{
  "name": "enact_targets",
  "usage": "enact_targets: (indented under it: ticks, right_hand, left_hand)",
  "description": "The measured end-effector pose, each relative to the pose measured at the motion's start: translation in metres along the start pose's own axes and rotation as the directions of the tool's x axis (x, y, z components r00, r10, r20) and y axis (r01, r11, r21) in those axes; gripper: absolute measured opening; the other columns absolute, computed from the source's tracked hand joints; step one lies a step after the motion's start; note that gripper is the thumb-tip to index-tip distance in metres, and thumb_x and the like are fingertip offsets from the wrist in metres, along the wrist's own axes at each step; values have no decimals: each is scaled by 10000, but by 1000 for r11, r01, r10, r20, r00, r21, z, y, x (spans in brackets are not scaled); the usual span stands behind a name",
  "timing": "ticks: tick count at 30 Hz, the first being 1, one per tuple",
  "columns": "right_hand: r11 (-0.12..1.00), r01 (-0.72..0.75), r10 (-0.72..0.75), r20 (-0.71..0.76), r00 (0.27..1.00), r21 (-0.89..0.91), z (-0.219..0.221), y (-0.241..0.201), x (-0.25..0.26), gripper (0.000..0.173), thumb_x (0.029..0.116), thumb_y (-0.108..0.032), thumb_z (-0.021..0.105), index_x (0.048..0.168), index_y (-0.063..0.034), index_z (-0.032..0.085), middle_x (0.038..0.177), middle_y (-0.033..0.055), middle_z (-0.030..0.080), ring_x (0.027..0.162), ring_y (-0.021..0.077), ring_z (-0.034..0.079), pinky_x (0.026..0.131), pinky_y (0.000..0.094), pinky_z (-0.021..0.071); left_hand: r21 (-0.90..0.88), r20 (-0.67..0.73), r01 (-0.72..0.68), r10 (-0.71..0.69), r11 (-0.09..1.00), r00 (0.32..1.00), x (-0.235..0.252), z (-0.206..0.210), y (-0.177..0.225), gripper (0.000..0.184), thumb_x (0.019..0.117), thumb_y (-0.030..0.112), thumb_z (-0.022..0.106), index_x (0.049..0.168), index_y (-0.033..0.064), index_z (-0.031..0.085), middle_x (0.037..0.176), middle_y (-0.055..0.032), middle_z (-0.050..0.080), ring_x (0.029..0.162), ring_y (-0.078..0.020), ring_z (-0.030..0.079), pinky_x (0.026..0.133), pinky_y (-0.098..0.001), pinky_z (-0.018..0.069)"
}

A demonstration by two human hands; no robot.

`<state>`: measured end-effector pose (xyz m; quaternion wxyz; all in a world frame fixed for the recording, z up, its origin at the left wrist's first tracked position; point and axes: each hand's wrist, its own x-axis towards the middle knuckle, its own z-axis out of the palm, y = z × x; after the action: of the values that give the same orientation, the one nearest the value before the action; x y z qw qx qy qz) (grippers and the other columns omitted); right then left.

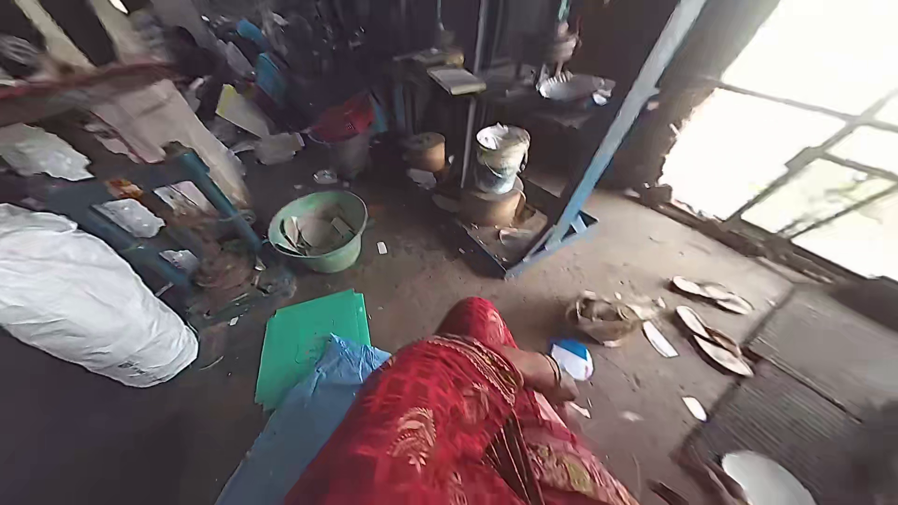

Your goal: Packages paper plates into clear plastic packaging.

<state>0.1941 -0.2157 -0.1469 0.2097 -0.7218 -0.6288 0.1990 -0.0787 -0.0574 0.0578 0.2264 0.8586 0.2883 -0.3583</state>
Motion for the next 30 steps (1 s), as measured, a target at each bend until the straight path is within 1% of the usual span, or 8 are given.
enact_targets:
  ticks: [3, 6, 11, 15, 20, 24, 27, 30]
  right_hand:
    - [1000, -18, 17, -19, 1000, -25, 19, -35, 0, 1062, 651, -339, 948, 1547, -88, 436, 1594, 289, 345, 1456, 479, 365, 1157, 631, 347]
    - [989, -70, 59, -88, 994, -130, 19, -45, 4, 1132, 656, -350, 943, 1601, -140, 357, 1649, 269, 254, 1498, 478, 294, 1181, 650, 287]
    - [960, -207, 191, -101, 976, -189, 15, -29, 10, 1074, 737, -347, 907, 1622, -217, 313, 1667, 243, 230, 1505, 498, 259, 1153, 721, 246]
    - [940, -292, 281, -84, 956, -176, 16, -23, 7, 856, 867, -253, 807, 1601, -204, 370, 1663, 245, 238, 1515, 483, 250, 1161, 715, 238]
    - [933, -359, 336, -287, 897, -27, -1, -8, -1, 1170, 654, -295, 968, 1616, -166, 314, 1679, 261, 144, 1505, 508, 241, 1107, 733, 321]
    - [926, -377, 376, 28, 926, 13, -4, -3, -7, 1232, 639, -274, 977, 1633, -188, 256, 1642, 262, 261, 1475, 489, 313, 1126, 687, 336]
    - [864, -499, 479, 200, 855, 65, 1, -6, -10, 988, 777, -147, 888, 1597, -129, 338, 1452, 295, 497, 1309, 470, 516, 1073, 630, 419]
    - [812, -583, 573, 200, 795, -7, -9, -6, -6, 317, 942, -80, 704, 1237, 29, 663, 1141, 273, 684, 1069, 423, 664, 972, 589, 499]
  left_hand:
    - [162, -206, -301, 330, 940, 921, 90, 42, -33, 354, 1067, 253, 532, 1238, -22, 675, 1246, -258, 662, 1212, -439, 607, 999, -651, 464]
    - [200, -254, -452, 492, 869, 833, 142, 57, -31, 298, 1040, 215, 575, 1194, -12, 692, 1202, -269, 673, 1177, -474, 616, 967, -694, 453]
    - [302, -225, -451, 522, 840, 823, 145, 47, -22, 301, 1065, 250, 540, 1124, 9, 710, 1054, -233, 711, 1058, -436, 675, 902, -652, 500]
    - [324, -202, -484, 559, 813, 804, 141, 36, -9, 241, 1036, 190, 559, 1078, -3, 697, 1014, -241, 702, 1019, -449, 677, 841, -658, 504]
    - [391, -156, -536, 628, 748, 762, 142, 37, 4, 223, 1032, 177, 572, 1085, 13, 715, 1024, -213, 719, 1021, -423, 685, 857, -648, 508]
    - [393, -133, -568, 656, 723, 743, 142, 40, 5, 225, 1032, 176, 569, 1080, 12, 714, 990, -213, 723, 992, -421, 691, 856, -643, 505]
    - [393, -143, -569, 660, 722, 738, 139, 39, 7, 242, 1038, 164, 542, 1064, -9, 709, 975, -232, 719, 983, -438, 692, 841, -646, 506]
    - [401, -216, -547, 656, 735, 723, 147, 44, 2, 203, 1012, 159, 577, 1018, 13, 717, 924, -210, 718, 940, -428, 702, 798, -642, 525]
